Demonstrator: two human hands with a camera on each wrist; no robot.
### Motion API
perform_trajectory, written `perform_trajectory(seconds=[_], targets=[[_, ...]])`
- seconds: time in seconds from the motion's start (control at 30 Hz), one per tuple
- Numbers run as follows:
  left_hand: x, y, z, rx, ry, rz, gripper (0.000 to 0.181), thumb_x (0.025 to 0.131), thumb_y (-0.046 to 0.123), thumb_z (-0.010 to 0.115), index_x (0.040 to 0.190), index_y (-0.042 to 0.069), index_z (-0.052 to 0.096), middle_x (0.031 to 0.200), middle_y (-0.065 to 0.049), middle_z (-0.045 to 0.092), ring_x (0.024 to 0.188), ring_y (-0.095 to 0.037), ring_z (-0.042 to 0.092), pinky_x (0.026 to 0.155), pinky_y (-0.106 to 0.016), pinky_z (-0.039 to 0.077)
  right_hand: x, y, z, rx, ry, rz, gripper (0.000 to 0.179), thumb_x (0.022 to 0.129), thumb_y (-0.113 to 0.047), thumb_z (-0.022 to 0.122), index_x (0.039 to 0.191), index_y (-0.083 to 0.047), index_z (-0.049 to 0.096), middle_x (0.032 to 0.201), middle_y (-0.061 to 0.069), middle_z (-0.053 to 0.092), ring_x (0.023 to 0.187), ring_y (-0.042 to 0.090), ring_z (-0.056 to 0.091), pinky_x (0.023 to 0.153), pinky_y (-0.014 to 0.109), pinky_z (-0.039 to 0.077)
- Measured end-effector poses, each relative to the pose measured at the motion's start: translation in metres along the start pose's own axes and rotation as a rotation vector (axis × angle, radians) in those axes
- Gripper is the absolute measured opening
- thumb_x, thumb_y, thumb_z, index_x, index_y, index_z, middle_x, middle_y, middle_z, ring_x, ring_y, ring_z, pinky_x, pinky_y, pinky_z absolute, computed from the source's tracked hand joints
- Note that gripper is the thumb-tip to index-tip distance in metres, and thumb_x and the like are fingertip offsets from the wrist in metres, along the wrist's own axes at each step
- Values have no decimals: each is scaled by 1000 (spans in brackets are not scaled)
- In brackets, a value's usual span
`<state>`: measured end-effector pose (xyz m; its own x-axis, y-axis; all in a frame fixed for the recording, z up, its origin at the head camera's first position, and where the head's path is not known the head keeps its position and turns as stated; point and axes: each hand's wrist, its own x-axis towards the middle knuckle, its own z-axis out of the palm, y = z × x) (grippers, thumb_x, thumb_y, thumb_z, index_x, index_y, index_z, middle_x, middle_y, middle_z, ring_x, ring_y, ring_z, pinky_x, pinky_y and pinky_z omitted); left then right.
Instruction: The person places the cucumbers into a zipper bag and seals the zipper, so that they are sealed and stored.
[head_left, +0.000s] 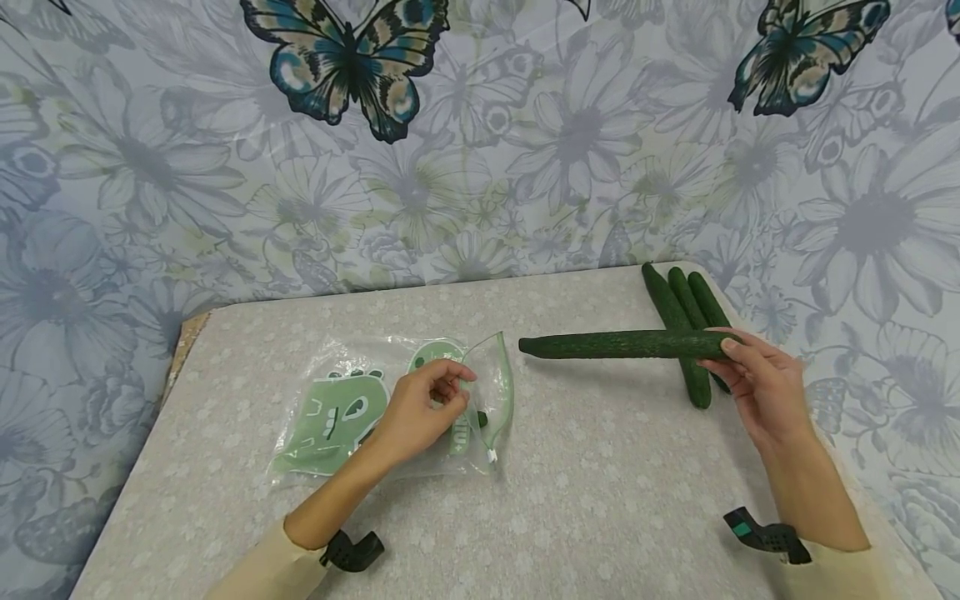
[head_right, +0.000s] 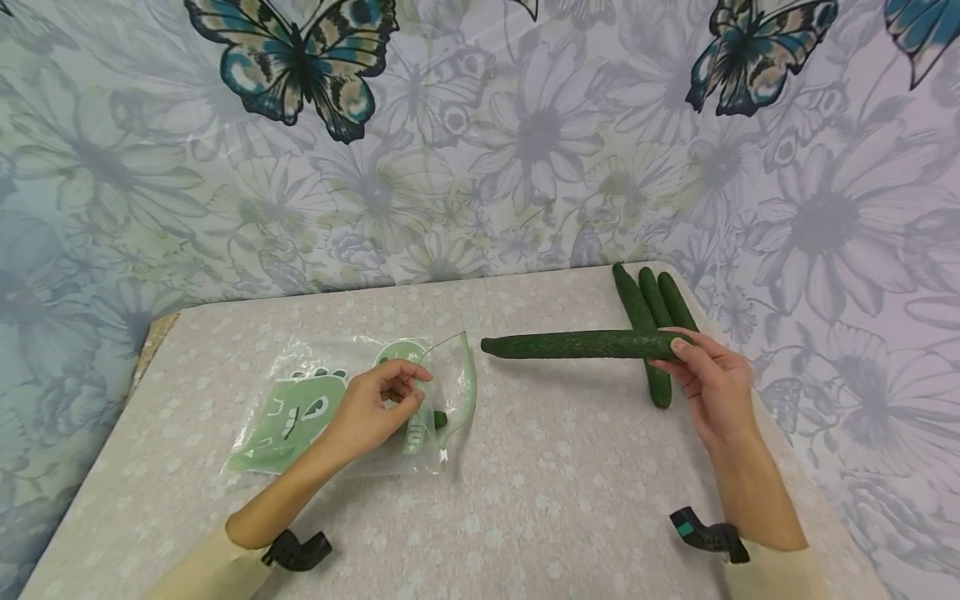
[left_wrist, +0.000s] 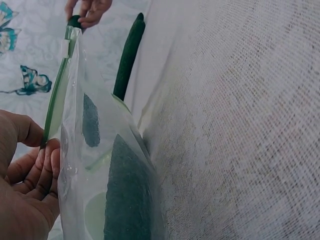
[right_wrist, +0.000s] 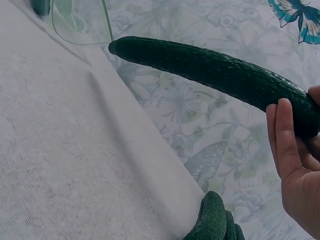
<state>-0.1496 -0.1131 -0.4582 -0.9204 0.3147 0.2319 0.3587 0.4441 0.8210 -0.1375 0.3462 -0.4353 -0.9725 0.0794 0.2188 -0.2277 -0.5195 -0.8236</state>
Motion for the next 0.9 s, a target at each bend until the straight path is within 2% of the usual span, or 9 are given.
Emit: perform_trajectory(seconds=[0.33,0.63,0.73,0.9], targets=[[-1,1,-2,-1,7,9,24,98,8,71,116,22,75,95,1,67,81,-13,66,78,-26,59,2,12,6,-136,-223,-34,39,107,16,42,136,11,66,128,9,77,107,18,80,91,30,64],[-1,1,-2,-3,7,10,24,97,7,71,117,21,75,94,2,69,82,-12,67,79,-25,59,3,24,9,-293,-318,71,39,107,13,46,141,8,63,129,2,78,113,12,79,97,30,63],[-1,1,-1,-2,4,18,23,98,8,71,119,16,75,95,2,69,83,-12,67,79,-26,59,4,30,10,-291,-350,84,39,107,13,45,142,10,62,129,3,78,114,12,78,97,30,63],[-1,1,-2,-10,-1,21,24,98,7,70,120,13,75,98,1,70,84,-12,67,79,-26,59,6,40,14,-227,-413,94,39,108,15,42,141,11,62,129,5,77,115,14,78,98,32,63]])
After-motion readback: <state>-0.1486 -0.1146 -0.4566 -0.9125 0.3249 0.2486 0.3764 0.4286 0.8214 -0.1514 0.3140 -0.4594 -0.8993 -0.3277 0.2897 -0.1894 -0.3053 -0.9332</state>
